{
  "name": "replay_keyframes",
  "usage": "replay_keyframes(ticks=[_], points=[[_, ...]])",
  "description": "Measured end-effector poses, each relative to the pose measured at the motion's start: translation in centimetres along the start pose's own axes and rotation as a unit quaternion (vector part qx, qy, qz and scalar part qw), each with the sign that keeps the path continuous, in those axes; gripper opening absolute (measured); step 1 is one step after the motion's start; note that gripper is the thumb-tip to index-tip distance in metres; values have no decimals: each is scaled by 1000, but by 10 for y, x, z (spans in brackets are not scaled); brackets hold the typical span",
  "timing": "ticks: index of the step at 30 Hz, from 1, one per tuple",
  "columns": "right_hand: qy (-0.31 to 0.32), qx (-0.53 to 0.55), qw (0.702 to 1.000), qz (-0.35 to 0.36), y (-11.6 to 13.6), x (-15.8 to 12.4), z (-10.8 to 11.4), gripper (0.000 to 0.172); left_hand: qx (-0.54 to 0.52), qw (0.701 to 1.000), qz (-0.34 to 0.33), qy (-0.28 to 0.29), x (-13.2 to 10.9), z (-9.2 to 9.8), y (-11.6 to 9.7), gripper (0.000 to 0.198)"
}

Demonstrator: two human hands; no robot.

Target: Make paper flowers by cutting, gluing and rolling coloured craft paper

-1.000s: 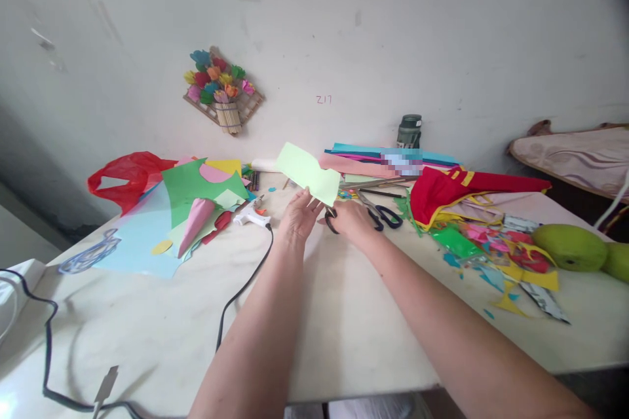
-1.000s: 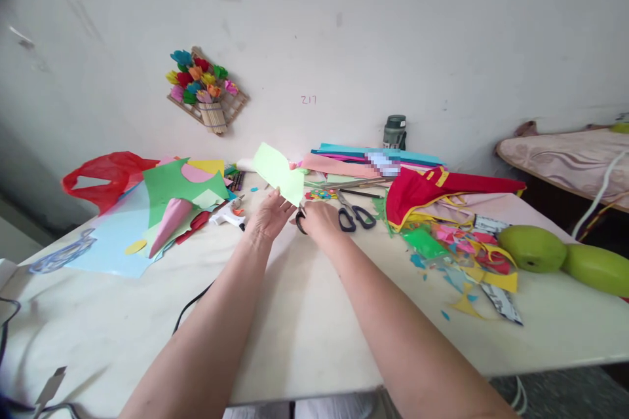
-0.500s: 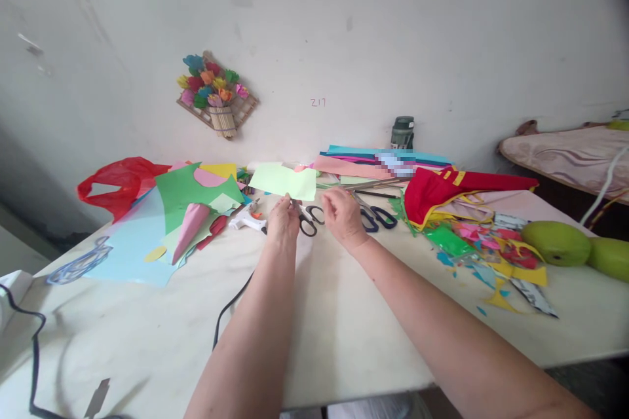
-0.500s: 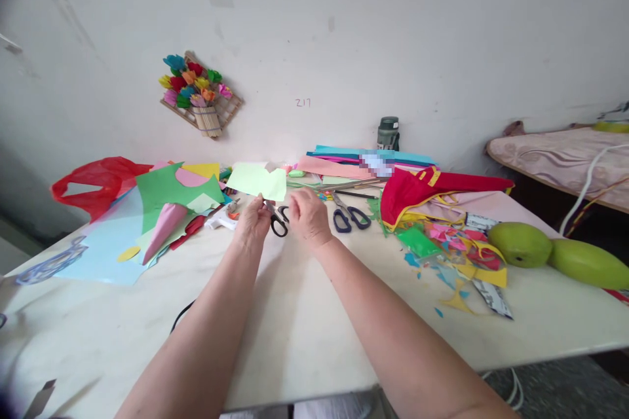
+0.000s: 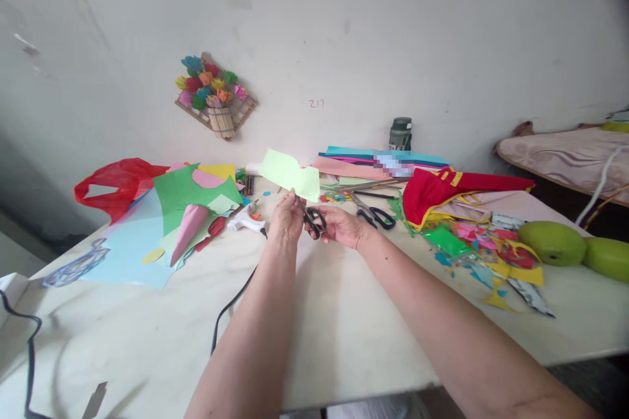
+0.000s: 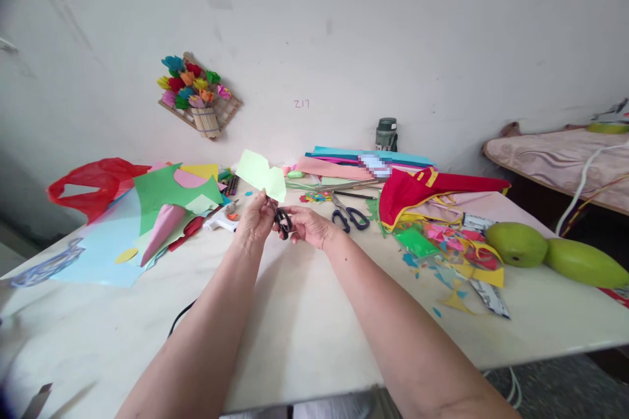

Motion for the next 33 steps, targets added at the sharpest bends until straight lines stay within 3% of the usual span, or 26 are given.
replay_keyframes(ticks=[6,9,13,17,25,33], points=[[-75,-146,984,-65,-1,-8,27,24,45,997,-60,24,6,8,-17,10],[-78,-194,973,-95,2,-18,46,24,92,992,-91,14,7,15,-30,13],[-33,-240,965,-105,13,-33,55,25,119,987,-108,-9,8,24,-41,19],[1,-277,955,-106,21,-42,54,29,138,985,-101,-22,7,28,-44,24],[21,-343,932,-113,14,-35,44,29,178,982,-59,17,8,27,-33,25],[42,-336,938,-74,11,-28,34,30,196,980,-14,35,9,26,-20,21]])
Point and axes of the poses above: each hand's wrist, its own x-axis towards the middle knuckle, its own z-axis out of the back of the hand, y = z × x, the point moved 7 cm from there along x, towards the middle knuckle, and after that the axes turned 2 degrees about z, right-handed, at the moved point
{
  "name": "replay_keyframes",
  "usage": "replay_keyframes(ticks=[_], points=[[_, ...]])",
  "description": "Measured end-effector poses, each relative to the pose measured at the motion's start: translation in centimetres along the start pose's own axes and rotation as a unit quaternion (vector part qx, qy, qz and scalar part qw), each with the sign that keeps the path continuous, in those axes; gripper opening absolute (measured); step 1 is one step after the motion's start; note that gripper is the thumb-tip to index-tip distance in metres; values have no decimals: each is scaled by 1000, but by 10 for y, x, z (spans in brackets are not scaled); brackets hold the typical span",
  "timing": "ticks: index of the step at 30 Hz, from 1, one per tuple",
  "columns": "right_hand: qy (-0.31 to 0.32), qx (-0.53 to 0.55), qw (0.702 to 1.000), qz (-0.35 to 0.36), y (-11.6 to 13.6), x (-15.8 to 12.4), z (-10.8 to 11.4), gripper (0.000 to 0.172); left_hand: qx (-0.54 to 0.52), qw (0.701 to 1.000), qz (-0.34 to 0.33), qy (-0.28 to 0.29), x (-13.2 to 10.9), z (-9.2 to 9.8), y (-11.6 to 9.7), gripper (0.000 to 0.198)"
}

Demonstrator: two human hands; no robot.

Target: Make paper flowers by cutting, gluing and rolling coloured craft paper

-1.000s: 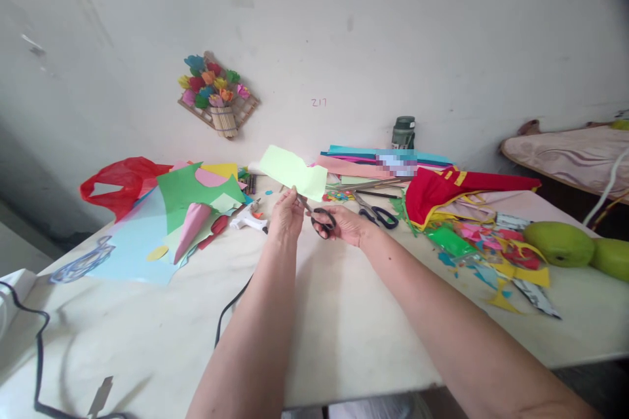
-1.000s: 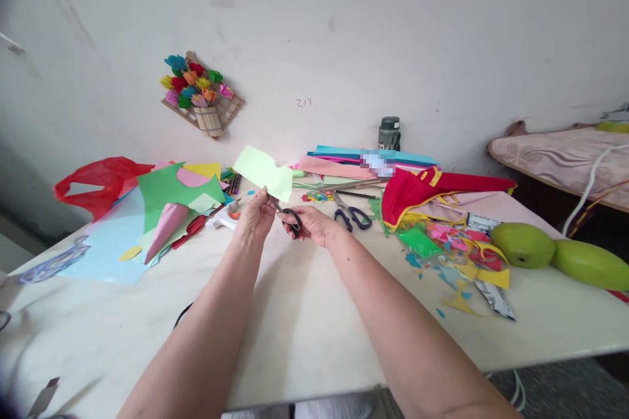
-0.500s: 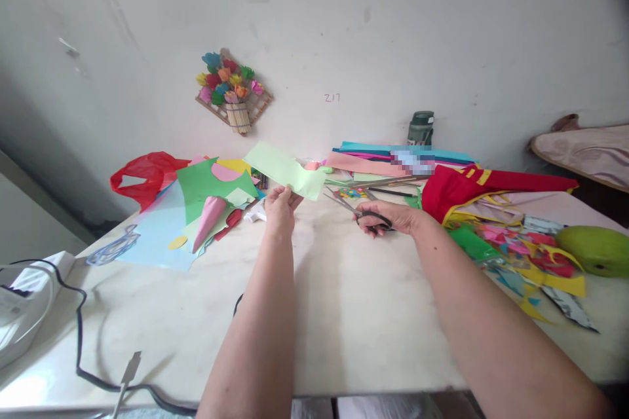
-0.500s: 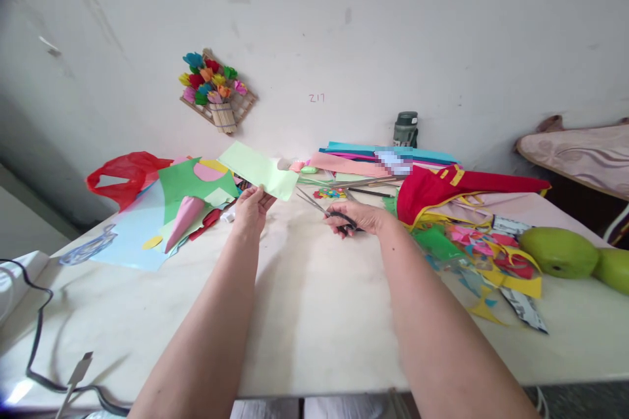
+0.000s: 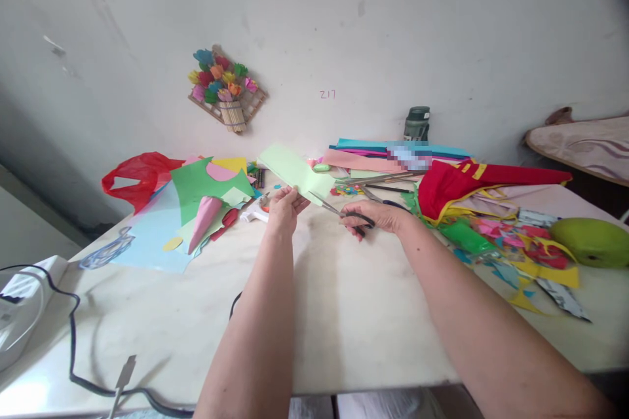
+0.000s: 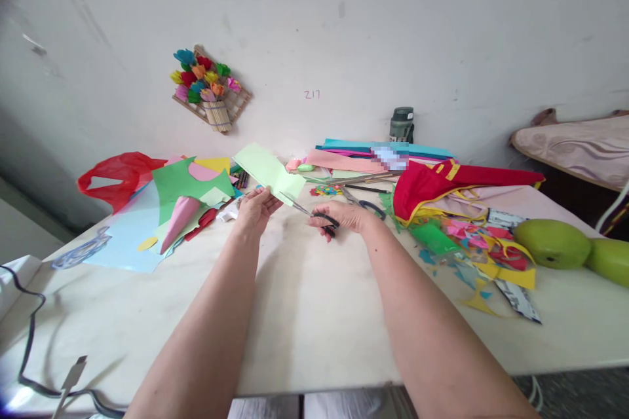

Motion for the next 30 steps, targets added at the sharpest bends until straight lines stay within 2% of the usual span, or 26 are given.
replay_keyframes(ticks=[16,30], points=[[-15,17,1000,5,6,3,-4,25,6,1000,7,10,-1,-1,2,21],[-21,9,1000,10,2,5,-2,30,-1,1000,9,11,-1,-1,3,23]])
Point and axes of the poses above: each hand's wrist, its own x-axis towards the middle knuckle, its own z-axis out of the back of the hand, y = z × x, the point moved 7 cm from there along x, towards the middle knuckle, and after that the axes turned 2 degrees about z, right-handed, at the moved point
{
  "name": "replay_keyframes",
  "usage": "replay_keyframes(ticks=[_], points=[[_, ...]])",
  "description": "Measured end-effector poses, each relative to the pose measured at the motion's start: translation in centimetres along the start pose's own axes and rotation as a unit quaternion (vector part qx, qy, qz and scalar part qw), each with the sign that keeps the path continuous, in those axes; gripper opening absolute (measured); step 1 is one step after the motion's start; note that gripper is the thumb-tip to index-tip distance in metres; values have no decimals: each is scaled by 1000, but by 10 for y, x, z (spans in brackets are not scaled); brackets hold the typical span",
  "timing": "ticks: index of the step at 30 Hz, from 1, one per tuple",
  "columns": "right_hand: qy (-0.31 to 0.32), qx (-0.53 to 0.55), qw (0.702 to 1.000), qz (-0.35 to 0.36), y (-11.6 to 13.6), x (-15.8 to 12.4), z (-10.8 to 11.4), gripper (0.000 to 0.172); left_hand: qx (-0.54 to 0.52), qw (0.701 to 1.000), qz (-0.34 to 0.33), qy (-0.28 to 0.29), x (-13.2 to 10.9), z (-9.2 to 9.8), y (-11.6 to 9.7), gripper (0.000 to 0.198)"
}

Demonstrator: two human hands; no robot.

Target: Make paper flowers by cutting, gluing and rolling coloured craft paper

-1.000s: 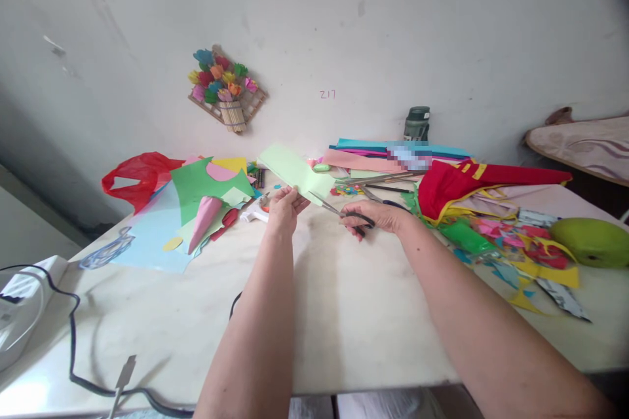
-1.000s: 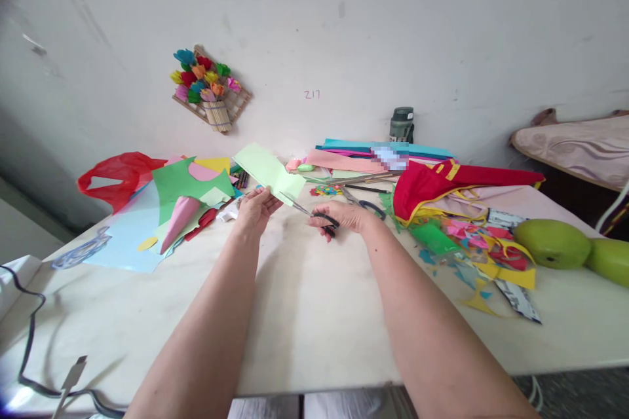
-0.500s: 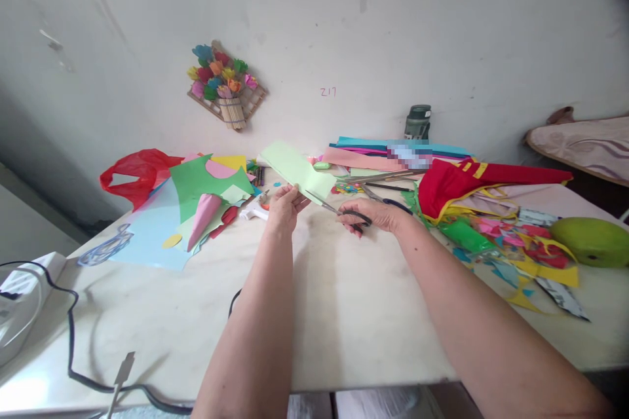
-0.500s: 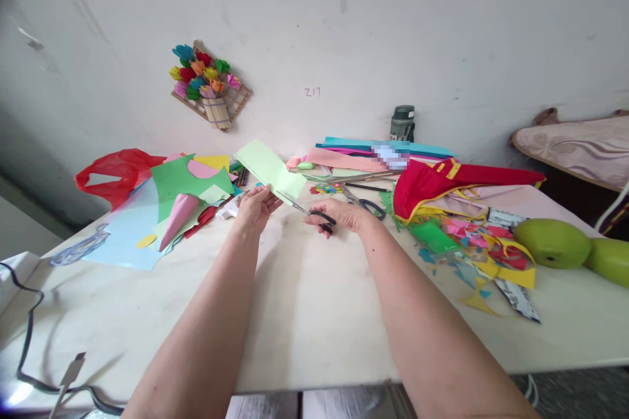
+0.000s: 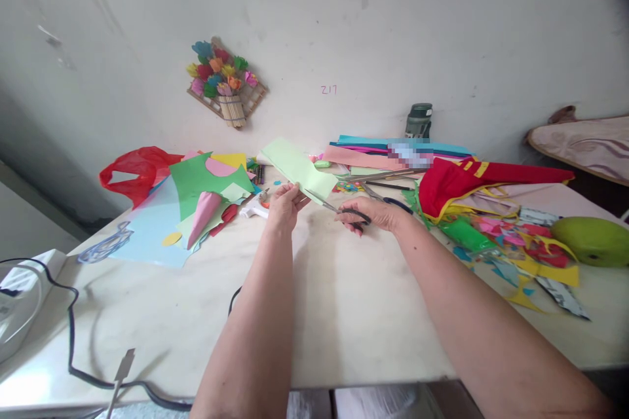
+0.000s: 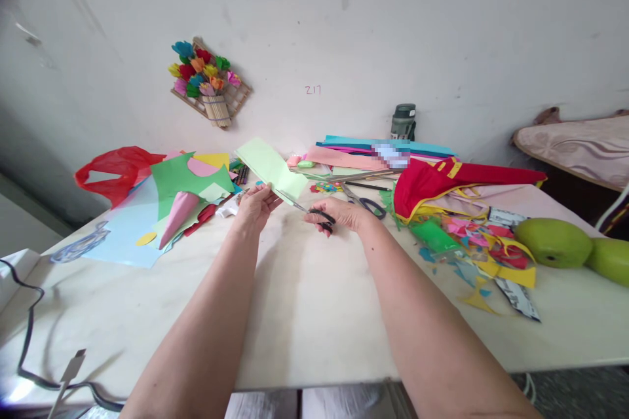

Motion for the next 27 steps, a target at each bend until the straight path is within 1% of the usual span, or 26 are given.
replay_keyframes(ticks=[10,19,27], points=[[-1,-11,1000,-11,4,0,-2,30,-3,1000,-3,-8,-1,1,-1,22],[-2,3,1000,-25,0,1,-1,33,-7,1000,2,-13,-2,2,1,22],[-3,6,1000,-17,-2,2,0,32,-8,1000,8,-18,-1,3,1,21]])
Point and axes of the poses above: each hand's wrist, its own x-axis towards the middle knuckle, its own z-axis out of the back of the hand, y = z × x, the point moved 7 cm from there along x, towards the middle knuckle, and after that the axes turned 2 degrees about z, right-handed, at the moved point
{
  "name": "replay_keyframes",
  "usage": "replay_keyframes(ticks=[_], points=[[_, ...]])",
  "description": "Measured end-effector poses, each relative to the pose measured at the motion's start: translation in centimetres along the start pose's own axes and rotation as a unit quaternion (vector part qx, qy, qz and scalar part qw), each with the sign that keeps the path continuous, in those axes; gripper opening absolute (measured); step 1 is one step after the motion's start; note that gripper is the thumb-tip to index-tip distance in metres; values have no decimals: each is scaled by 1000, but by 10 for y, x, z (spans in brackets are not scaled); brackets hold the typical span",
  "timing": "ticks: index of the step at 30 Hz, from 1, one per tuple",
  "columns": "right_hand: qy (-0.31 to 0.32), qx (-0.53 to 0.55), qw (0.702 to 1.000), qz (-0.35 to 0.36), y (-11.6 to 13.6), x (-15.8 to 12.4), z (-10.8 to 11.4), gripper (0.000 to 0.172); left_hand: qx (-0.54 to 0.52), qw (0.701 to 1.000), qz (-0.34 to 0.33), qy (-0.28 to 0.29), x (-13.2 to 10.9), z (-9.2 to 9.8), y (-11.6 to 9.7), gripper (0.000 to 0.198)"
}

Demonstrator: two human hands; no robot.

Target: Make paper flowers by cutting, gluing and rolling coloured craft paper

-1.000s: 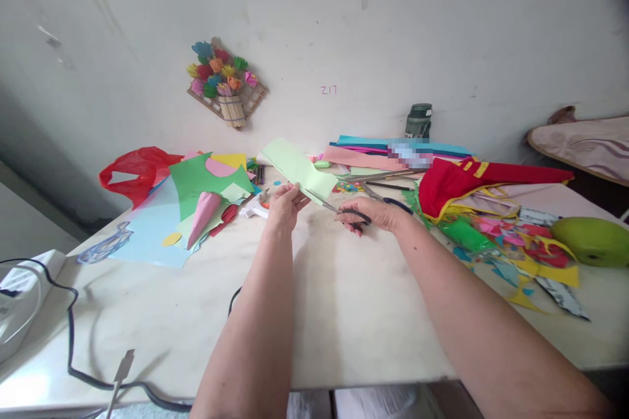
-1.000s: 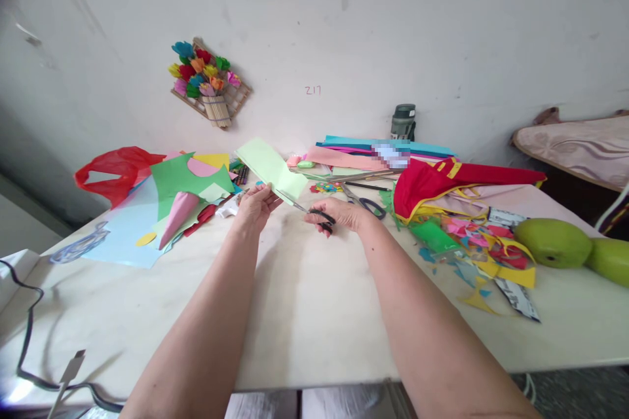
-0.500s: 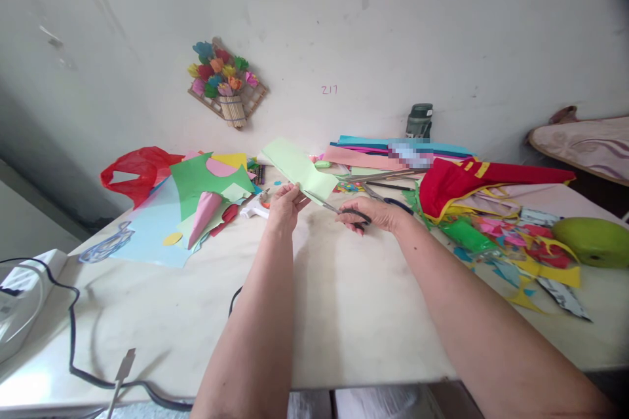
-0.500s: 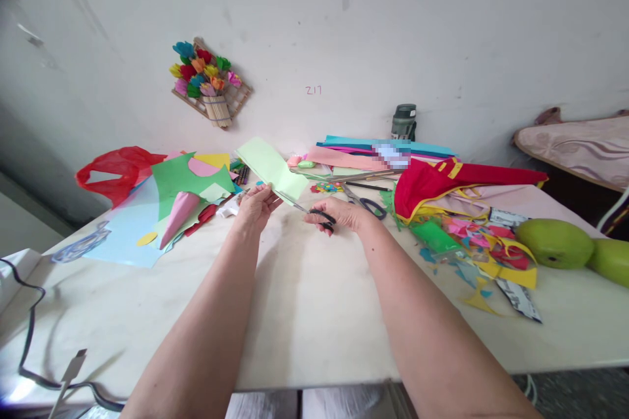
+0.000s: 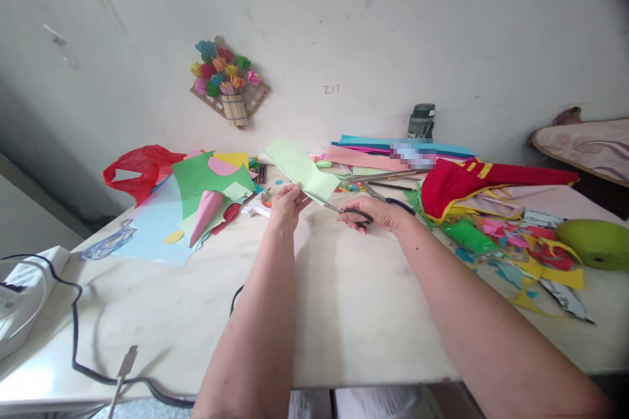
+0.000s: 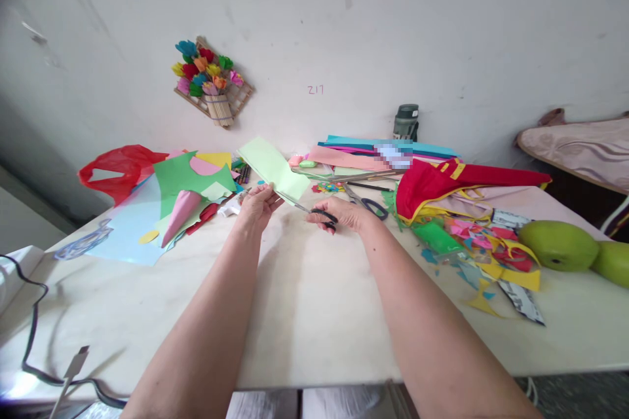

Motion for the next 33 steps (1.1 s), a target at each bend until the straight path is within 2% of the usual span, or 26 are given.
replay_keyframes(ticks=[33], points=[[-8,-13,1000,26,4,1,2,30,-42,998,28,-43,2,8,5,16]])
Point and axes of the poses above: each hand's wrist, its own x-axis towards the middle knuckle, its own z-axis out of the back of the hand, y = z × x, the point moved 7 cm from there along x, towards the middle knuckle, and after that the axes turned 2 degrees about z, right-handed, at the moved point
